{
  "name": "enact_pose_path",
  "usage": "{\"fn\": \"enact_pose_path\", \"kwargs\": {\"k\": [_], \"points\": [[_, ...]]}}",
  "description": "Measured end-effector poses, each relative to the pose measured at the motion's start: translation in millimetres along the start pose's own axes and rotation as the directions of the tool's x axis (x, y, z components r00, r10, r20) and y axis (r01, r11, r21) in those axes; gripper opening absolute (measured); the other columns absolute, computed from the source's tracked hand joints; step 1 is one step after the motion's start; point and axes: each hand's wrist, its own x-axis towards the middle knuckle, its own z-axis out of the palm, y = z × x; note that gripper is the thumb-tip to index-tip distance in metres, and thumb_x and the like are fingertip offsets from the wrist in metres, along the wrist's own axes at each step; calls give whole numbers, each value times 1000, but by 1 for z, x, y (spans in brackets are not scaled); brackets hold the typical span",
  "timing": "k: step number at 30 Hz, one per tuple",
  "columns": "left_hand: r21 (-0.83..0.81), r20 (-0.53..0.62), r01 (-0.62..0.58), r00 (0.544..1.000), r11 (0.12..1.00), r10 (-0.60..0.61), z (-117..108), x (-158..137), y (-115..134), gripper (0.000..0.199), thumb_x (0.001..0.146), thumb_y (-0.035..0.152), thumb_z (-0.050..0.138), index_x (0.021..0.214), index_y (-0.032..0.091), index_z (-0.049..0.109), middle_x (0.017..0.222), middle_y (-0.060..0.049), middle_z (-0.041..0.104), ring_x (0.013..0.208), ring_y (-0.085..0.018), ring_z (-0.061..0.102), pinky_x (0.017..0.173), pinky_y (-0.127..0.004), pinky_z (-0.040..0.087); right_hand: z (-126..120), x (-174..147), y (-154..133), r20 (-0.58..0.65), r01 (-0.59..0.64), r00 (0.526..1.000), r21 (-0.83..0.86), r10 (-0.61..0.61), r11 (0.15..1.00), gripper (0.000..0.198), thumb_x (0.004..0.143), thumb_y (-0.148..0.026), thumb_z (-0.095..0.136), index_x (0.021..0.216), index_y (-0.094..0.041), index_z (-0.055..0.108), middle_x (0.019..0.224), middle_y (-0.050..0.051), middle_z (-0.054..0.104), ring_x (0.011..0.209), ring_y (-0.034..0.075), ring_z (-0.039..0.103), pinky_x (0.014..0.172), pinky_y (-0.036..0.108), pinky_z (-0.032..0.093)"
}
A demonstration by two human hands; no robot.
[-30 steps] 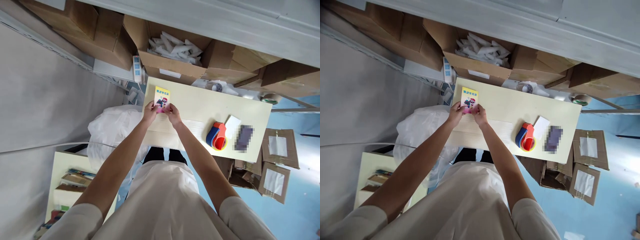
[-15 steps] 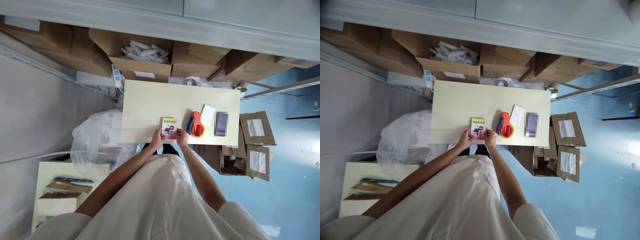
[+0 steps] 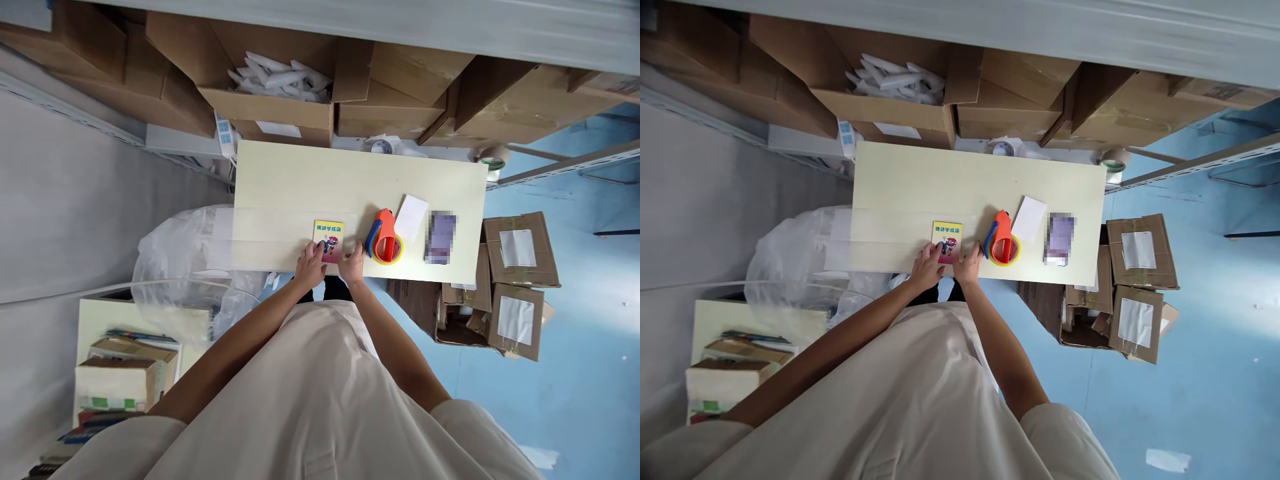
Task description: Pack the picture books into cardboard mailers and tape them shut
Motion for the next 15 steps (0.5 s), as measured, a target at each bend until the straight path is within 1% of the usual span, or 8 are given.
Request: {"fn": "enact_pose_path", "kwargs": {"k": [2, 4, 6, 7, 9, 11, 13, 15], "points": [[7, 2, 4, 1000, 1000, -4, 0, 1, 0, 69, 82, 23, 61, 144, 20, 31, 138, -16, 38, 122, -32, 44, 94, -42, 42, -5, 10, -7, 60, -149, 987, 25, 147, 989, 60, 75, -34, 62, 128, -16, 43, 109, 14, 61, 97, 28, 61, 86, 45, 48], [15, 0, 13, 1000, 1000, -13, 0, 1, 1, 69, 82, 23, 61, 144, 19, 31, 139, -17, 38, 122, -32, 44, 96, -43, 41, -9, 16, -14, 77, -220, 973, -5, 219, 976, 49, 70, -39, 67, 113, -19, 55, 100, 10, 63, 98, 29, 61, 88, 47, 46], [15, 1, 17, 1000, 1000, -17, -1, 1, 1, 69, 82, 24, 60, 144, 19, 30, 140, -17, 38, 122, -33, 44, 97, -44, 39, -9, 17, -18, 57, -190, 980, 7, 189, 982, 40, 66, -39, 70, 100, -21, 59, 102, 10, 63, 105, 30, 58, 92, 48, 44], [13, 1, 17, 1000, 1000, -17, -1, 0, 2, 69, 82, 25, 60, 144, 19, 31, 140, -17, 38, 122, -33, 44, 97, -45, 39, -8, 17, -18, 47, -160, 986, 59, 157, 985, 38, 65, -38, 71, 98, -21, 59, 104, 9, 62, 107, 29, 57, 92, 47, 44], [7, -3, 13, 1000, 1000, -13, 0, 0, 1, 69, 82, 25, 60, 144, 19, 31, 140, -17, 39, 122, -34, 44, 97, -46, 39, -2, 15, -18, 44, -128, 992, 223, 121, 966, 44, 63, -34, 71, 102, -22, 55, 106, 9, 63, 103, 25, 59, 88, 40, 48], [-8, -16, 11, 1000, 1000, -11, 1, 0, -1, 69, 81, 25, 61, 144, 19, 32, 139, -17, 40, 121, -34, 44, 97, -48, 39, 5, 15, -17, 62, -172, 985, 353, 161, 920, 51, 62, -32, 70, 107, -21, 49, 104, 8, 65, 92, 21, 63, 78, 35, 51], [-44, -36, 7, 999, 999, -9, 2, 0, -4, 70, 79, 24, 62, 143, 19, 34, 139, -17, 40, 121, -35, 44, 96, -49, 40, 9, 16, -16, 91, -236, 972, 355, 218, 905, 44, 62, -31, 67, 101, -20, 49, 94, 6, 67, 81, 21, 64, 69, 33, 51], [-112, -52, -27, 998, 993, 21, 3, 2, -5, 69, 79, 23, 61, 142, 17, 35, 139, -18, 40, 123, -35, 43, 97, -48, 41, 5, 18, -17, 91, -223, 975, 291, 205, 930, 30, 64, -31, 64, 89, -21, 51, 82, 4, 68, 74, 21, 64, 66, 32, 50]]}}
